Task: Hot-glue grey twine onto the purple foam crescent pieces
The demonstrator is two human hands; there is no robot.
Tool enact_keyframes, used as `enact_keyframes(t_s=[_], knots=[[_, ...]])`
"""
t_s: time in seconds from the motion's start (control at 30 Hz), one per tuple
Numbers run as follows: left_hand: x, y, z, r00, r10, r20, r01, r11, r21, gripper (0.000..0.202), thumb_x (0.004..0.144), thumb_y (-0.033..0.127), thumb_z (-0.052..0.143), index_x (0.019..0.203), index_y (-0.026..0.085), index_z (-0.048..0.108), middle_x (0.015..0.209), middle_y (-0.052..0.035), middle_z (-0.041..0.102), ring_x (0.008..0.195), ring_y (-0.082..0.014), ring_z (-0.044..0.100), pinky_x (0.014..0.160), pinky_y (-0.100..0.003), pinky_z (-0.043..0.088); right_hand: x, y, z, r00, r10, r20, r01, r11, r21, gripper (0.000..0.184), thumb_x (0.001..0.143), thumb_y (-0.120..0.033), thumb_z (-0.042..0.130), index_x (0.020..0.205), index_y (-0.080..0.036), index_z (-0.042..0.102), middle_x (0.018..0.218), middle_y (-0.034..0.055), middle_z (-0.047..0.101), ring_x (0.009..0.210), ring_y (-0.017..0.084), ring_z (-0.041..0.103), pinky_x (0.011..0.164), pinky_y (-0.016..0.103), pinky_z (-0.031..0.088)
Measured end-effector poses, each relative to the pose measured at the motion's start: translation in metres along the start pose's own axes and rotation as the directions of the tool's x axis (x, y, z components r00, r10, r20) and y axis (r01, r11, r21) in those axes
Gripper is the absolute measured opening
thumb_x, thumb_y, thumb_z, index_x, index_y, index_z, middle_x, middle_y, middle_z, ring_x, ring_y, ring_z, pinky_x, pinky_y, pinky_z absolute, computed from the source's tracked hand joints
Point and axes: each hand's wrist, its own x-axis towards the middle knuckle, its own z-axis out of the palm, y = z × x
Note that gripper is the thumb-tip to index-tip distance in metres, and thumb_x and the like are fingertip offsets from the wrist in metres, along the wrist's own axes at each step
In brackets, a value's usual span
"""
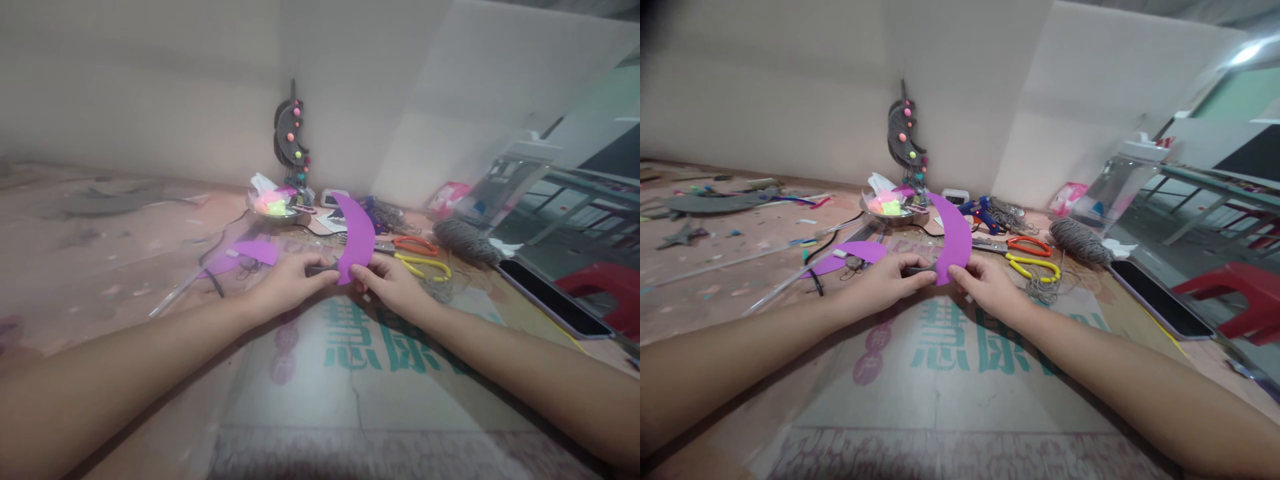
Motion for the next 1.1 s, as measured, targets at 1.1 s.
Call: enact_keyframes(t_s=[1.1], knots=[[0.0037, -0.0049, 0.0011, 1.0, 0.009, -0.003, -0.009, 0.998, -0.055, 0.037, 0.089, 0.046, 0.047, 0.084, 0.015, 0.065, 0.081, -0.0021, 0.066, 0.071, -0.0146, 0.056, 0.064, -0.024, 0.041, -0.0008, -0.0023, -0.0002, 0.996, -0.067, 0.063, 0.075, 0.988, -0.135, 0.029, 0.088, -0.039, 0.051, 0.075, -0.015, 0.061, 0.062, -0.0006, 0.055, 0.057, 0.012, 0.051, 0.055, 0.023, 0.039]])
